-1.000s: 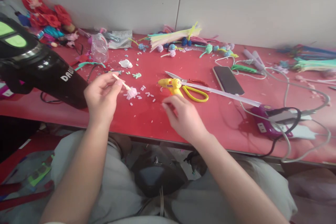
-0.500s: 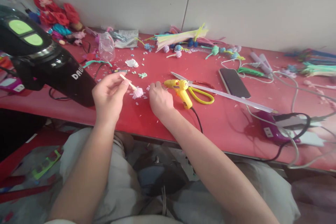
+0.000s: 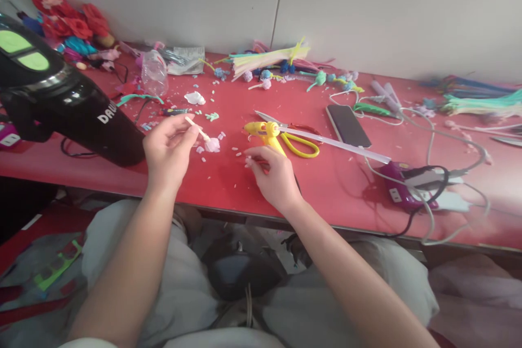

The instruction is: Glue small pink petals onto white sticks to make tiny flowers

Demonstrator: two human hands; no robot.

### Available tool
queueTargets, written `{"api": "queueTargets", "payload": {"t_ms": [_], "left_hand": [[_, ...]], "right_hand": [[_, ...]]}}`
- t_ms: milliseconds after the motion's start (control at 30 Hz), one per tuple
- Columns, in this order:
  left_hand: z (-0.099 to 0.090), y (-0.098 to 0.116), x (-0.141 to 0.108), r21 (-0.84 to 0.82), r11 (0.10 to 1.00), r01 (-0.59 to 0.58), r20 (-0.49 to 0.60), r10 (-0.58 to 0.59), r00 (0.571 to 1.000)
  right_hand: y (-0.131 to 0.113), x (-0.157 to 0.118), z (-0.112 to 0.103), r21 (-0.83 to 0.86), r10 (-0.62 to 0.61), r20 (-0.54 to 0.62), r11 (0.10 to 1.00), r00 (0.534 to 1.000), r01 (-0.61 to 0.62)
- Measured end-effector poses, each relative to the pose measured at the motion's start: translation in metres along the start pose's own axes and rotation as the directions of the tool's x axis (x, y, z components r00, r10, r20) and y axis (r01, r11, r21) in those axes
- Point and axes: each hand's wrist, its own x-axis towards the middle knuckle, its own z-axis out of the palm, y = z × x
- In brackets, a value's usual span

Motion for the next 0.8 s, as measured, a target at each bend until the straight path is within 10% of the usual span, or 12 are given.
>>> {"api": "queueTargets", "payload": {"t_ms": [800], "left_hand": [[0.023, 0.004, -0.017, 0.002, 1.0, 0.022, 0.13, -0.022, 0.991]], "right_hand": [[0.011, -0.015, -0.019, 0.085, 0.017, -0.013, 0.996, 1.0, -0.016]]}}
